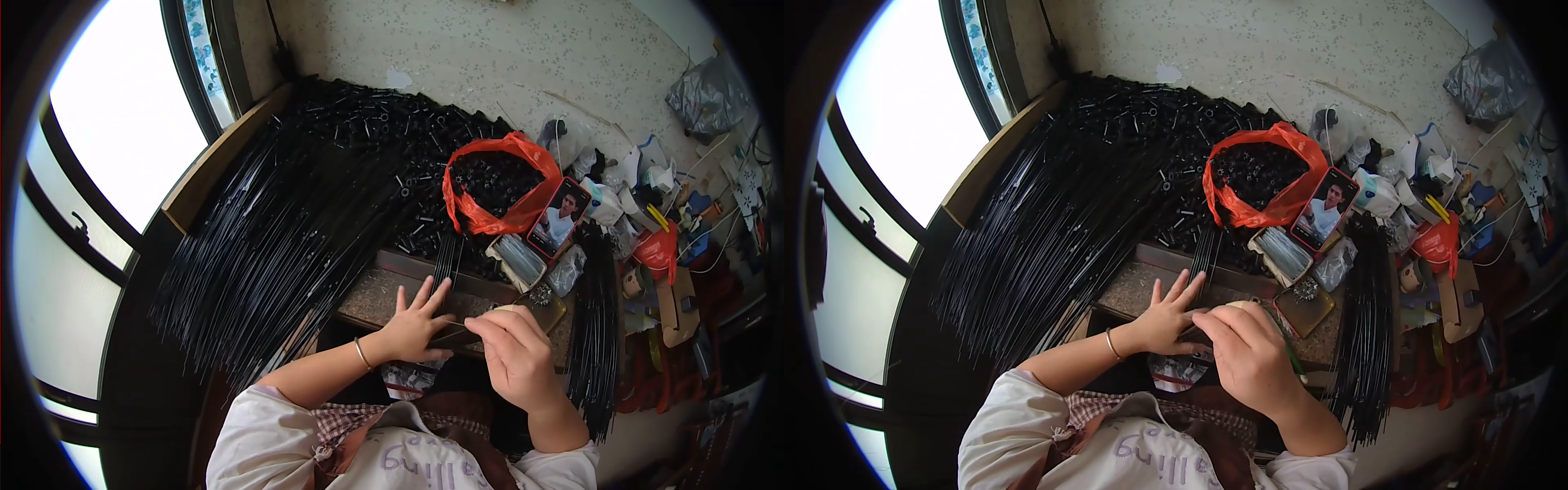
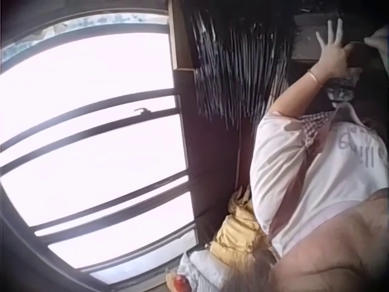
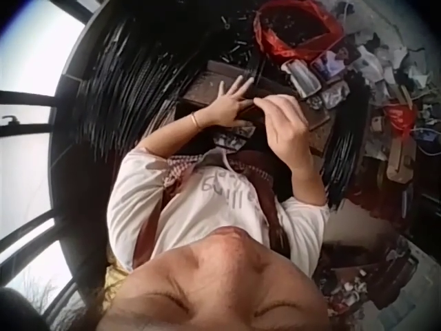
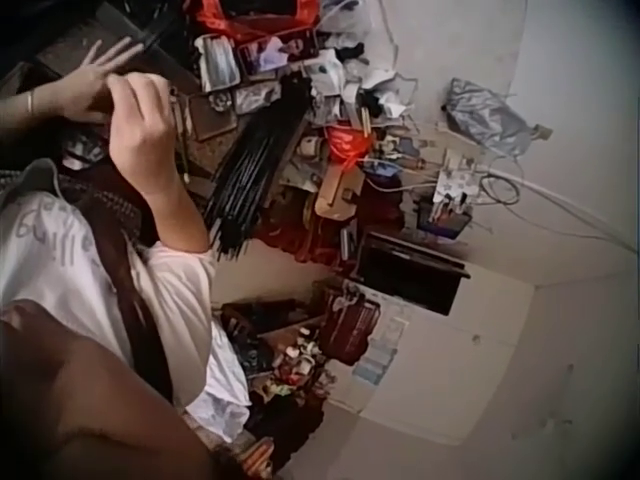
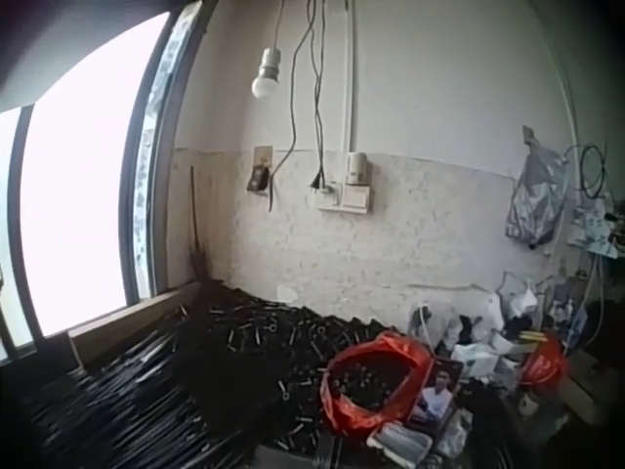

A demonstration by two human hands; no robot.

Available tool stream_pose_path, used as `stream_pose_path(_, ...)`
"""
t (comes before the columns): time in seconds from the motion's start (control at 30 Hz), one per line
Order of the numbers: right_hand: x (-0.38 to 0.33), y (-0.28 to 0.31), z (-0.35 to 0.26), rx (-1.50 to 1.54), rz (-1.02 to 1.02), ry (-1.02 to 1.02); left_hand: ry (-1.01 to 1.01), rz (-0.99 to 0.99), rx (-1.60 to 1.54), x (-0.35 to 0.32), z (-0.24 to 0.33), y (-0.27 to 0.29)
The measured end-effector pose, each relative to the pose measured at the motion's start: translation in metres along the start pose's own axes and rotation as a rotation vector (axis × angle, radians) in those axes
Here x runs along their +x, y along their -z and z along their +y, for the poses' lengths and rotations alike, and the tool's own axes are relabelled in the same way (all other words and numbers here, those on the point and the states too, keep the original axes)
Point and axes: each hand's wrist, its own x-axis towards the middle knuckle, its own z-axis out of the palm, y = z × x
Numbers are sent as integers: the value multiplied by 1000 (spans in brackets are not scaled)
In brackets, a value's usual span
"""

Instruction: Bundling multiple black rods together using a metal jig and pliers to secure fasteners.

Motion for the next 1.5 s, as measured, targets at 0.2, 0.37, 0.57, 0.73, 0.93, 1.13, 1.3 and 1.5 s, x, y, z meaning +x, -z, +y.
stream_pose_path(0.2,-3,-11,7,823,-758,249,-174,23,299,11,-16,-35)
stream_pose_path(0.37,33,-30,114,166,-24,-393,-161,-171,153,-3,-18,-24)
stream_pose_path(0.57,-5,-24,198,-491,-40,-458,-233,-115,261,-11,-31,-30)
stream_pose_path(0.73,1,-27,213,-586,84,-340,-224,-141,240,2,-41,-23)
stream_pose_path(0.93,14,-28,228,-486,-24,-390,-133,-198,25,13,-45,-20)
stream_pose_path(1.13,27,-35,245,-492,-7,-385,-161,-229,-12,29,-62,-28)
stream_pose_path(1.3,38,-84,229,0,11,-208,-170,-203,16,33,-74,-36)
stream_pose_path(1.5,35,-102,232,-71,-150,-330,-246,-182,206,42,-81,-42)
